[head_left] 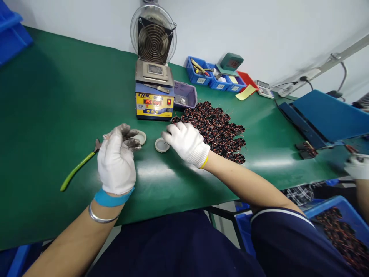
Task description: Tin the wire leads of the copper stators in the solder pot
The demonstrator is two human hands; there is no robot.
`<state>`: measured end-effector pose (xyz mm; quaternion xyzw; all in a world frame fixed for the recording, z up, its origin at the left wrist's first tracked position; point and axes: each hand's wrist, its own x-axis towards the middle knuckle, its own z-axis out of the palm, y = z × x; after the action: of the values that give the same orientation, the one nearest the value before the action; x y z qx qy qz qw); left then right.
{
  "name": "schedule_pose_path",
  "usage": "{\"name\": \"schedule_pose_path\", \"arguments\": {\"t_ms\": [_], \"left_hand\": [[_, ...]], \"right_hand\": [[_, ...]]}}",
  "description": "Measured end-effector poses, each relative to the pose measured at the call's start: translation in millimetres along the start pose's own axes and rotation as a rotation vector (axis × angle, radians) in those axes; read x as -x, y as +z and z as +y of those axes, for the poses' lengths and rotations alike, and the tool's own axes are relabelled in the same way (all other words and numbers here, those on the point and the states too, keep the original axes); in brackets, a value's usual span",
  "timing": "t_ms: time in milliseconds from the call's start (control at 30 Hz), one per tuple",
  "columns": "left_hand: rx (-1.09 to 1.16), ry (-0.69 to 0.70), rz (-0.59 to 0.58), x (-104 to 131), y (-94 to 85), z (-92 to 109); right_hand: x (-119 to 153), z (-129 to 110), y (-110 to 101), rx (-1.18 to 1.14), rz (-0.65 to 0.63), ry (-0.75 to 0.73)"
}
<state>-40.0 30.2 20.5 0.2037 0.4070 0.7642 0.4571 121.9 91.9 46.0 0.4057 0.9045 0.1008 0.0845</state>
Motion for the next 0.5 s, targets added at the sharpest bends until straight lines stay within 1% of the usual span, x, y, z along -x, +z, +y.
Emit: {"name": "schedule_pose_path", "arguments": {"t_ms": [133, 233, 300, 367, 433, 500], "left_hand": [[-0.047, 0.006, -0.039, 2, -1.0, 1], [-0.004, -0.011, -0.031, 4, 1.1, 3], [0.038, -0.042, -0.020, 8, 3.9, 5], [0.040, -0.065, -0.029, 14, 6.1, 5], [-0.006, -0.093, -0.052, 20, 6.4, 3], [-0.074, -0.131, -0.069, 23, 4.5, -2]], "right_hand": [[-5, -5, 9, -0.003, -0.037, 0.011], [-3, 0, 7, 0.027, -0.016, -0.049], [-7, 8, -3, 0.062, 0.010, -0.044], [-22, 22, -22, 0.101, 0.054, 0.036], [-49, 41, -44, 0.128, 0.129, 0.135], [-86, 62, -64, 0.111, 0.202, 0.230]]}}
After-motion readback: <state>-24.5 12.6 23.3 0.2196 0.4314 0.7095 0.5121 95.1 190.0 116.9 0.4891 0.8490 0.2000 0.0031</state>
